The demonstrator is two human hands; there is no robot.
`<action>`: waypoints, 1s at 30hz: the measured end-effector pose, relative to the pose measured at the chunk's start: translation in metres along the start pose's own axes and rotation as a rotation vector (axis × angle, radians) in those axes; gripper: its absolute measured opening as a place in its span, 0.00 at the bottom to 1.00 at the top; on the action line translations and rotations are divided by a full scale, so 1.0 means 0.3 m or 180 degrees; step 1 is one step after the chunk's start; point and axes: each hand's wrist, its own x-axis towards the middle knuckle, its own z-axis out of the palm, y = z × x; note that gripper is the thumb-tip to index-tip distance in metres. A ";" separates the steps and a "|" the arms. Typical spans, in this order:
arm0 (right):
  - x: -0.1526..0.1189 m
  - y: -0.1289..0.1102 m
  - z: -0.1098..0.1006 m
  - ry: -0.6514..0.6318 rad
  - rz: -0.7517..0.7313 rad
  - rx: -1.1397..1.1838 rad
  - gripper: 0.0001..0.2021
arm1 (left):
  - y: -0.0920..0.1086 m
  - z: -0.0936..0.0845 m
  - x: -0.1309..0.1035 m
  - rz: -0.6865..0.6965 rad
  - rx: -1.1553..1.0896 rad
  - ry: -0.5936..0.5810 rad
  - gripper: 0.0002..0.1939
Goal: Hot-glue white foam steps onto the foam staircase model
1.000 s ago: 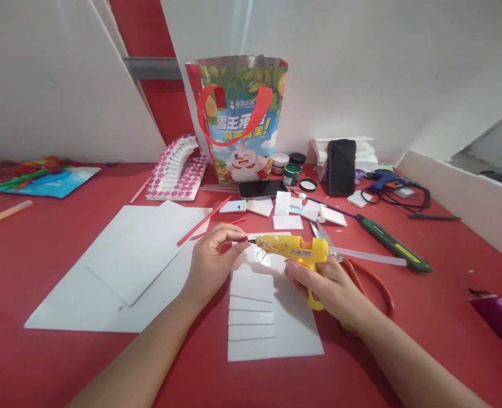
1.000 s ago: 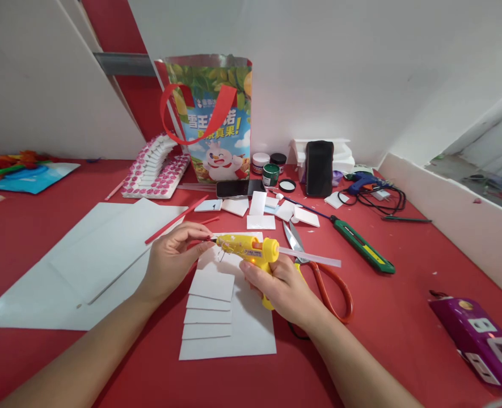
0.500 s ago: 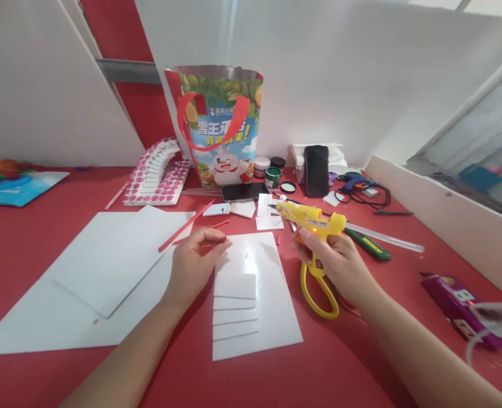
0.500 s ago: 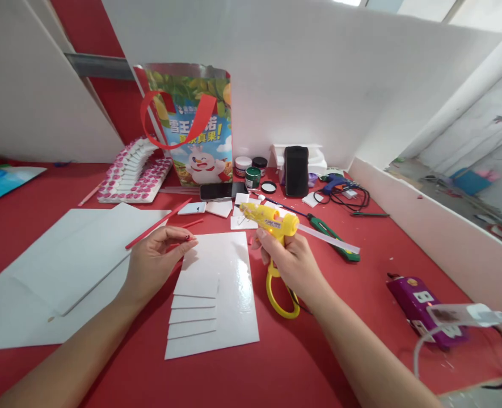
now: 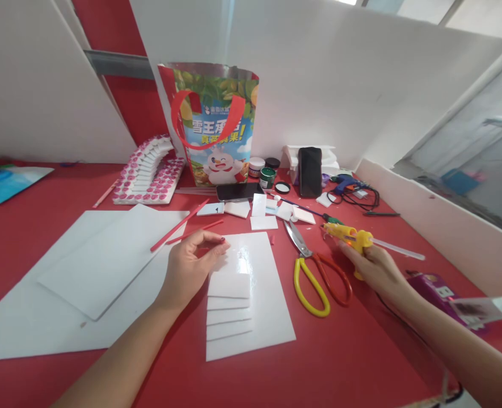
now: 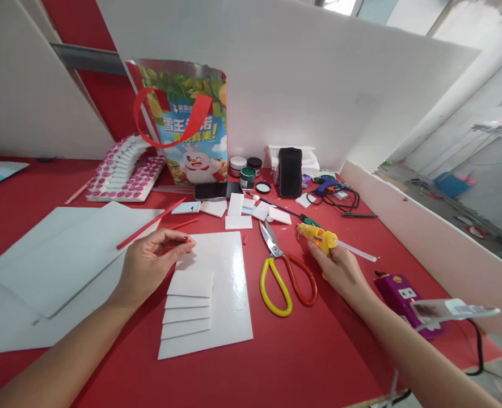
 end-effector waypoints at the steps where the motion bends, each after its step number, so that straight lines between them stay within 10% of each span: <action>1: 0.000 0.002 0.002 0.0001 -0.0019 0.0006 0.26 | 0.001 0.000 -0.001 0.0002 -0.0019 -0.0013 0.07; 12: -0.014 0.060 -0.041 0.0106 -0.0494 -0.0793 0.25 | 0.021 0.002 -0.004 0.0063 -0.0320 -0.0079 0.05; 18: -0.199 0.072 -0.103 0.0355 -0.1054 -0.1290 0.22 | 0.022 0.006 0.000 0.0285 -0.0324 -0.0171 0.03; 25: -0.293 -0.323 0.042 0.0513 -0.2947 -0.0501 0.07 | 0.016 0.010 0.005 0.0819 -0.0117 -0.0397 0.07; 30: -0.172 -0.494 0.216 0.0199 -0.3059 -0.0038 0.08 | 0.027 0.004 -0.002 0.1001 0.0029 -0.0505 0.07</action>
